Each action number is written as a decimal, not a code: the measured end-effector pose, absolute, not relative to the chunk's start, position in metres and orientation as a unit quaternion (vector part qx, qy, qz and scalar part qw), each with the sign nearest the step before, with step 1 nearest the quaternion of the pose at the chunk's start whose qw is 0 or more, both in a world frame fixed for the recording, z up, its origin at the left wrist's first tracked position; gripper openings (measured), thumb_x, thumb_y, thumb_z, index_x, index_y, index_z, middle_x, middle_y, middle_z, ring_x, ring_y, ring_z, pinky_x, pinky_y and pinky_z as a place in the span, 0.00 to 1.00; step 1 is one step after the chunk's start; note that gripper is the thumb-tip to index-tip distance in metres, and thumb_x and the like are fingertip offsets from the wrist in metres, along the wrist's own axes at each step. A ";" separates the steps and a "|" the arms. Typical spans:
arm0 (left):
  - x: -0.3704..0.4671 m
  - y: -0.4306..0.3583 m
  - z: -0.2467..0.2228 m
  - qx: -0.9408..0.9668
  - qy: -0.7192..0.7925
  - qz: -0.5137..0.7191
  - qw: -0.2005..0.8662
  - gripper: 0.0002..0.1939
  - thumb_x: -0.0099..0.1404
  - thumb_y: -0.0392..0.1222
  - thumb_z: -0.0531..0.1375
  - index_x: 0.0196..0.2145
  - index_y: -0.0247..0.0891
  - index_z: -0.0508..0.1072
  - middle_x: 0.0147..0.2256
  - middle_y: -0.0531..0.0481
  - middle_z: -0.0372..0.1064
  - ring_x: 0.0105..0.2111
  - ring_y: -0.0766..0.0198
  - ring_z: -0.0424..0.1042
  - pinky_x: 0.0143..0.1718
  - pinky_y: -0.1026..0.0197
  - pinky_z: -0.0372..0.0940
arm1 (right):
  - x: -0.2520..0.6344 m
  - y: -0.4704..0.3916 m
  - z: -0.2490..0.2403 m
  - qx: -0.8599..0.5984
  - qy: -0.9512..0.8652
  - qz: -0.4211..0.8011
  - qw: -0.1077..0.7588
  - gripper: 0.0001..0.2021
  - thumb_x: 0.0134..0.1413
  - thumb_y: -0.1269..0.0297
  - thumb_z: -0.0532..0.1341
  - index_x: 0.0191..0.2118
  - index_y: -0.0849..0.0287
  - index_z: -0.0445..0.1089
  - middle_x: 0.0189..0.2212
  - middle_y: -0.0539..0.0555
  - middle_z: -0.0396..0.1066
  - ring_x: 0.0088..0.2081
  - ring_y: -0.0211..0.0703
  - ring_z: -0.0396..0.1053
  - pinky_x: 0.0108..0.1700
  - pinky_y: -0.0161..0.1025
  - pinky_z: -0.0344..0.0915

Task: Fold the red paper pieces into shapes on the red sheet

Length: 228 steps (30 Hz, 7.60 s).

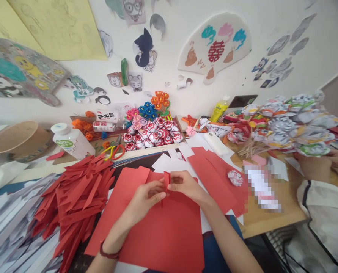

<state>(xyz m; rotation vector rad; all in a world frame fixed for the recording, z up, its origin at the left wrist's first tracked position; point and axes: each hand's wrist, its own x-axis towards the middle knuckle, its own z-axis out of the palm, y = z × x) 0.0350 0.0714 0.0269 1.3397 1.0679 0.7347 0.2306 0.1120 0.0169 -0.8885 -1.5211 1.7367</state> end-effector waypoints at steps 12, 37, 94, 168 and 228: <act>0.036 0.054 0.026 0.586 0.473 0.306 0.583 0.23 0.61 0.56 0.60 0.43 0.33 0.73 0.38 0.44 0.74 0.37 0.60 0.71 0.36 0.62 0.64 | 0.228 0.102 0.012 -0.326 -0.595 0.651 0.340 0.22 0.44 0.46 0.69 0.32 0.63 0.74 0.32 0.55 0.74 0.34 0.44 0.71 0.39 0.40 0.67; 0.055 0.014 0.014 0.652 0.680 0.259 0.215 0.16 0.69 0.47 0.50 0.28 0.39 0.71 0.22 0.52 0.71 0.22 0.64 0.67 0.25 0.64 0.50 | 0.223 0.042 0.009 -0.467 -0.644 0.533 0.288 0.12 0.56 0.62 0.58 0.23 0.59 0.67 0.19 0.50 0.68 0.23 0.42 0.69 0.26 0.36 0.61; 0.055 -0.002 -0.013 0.761 0.601 0.244 -0.006 0.17 0.67 0.31 0.54 0.50 0.40 0.74 0.37 0.45 0.67 0.36 0.59 0.63 0.37 0.56 0.62 | 0.213 0.029 -0.012 -0.510 -0.791 0.181 0.286 0.16 0.69 0.67 0.49 0.45 0.57 0.75 0.32 0.53 0.67 0.30 0.37 0.66 0.32 0.33 0.64; 0.038 -0.022 0.004 0.812 0.558 0.053 -0.159 0.29 0.59 0.25 0.55 0.56 0.43 0.69 0.45 0.45 0.70 0.40 0.54 0.64 0.37 0.52 0.56 | 0.219 0.027 -0.010 -0.484 -0.846 0.127 0.184 0.21 0.62 0.79 0.49 0.56 0.60 0.68 0.36 0.57 0.62 0.35 0.44 0.63 0.35 0.39 0.66; 0.040 -0.009 0.014 0.565 0.652 0.384 0.328 0.17 0.63 0.55 0.58 0.38 0.39 0.74 0.34 0.49 0.75 0.34 0.59 0.71 0.36 0.60 0.63 | 0.237 0.011 0.010 -0.489 -0.450 0.577 0.474 0.19 0.53 0.48 0.64 0.29 0.62 0.71 0.25 0.55 0.73 0.23 0.40 0.70 0.25 0.34 0.63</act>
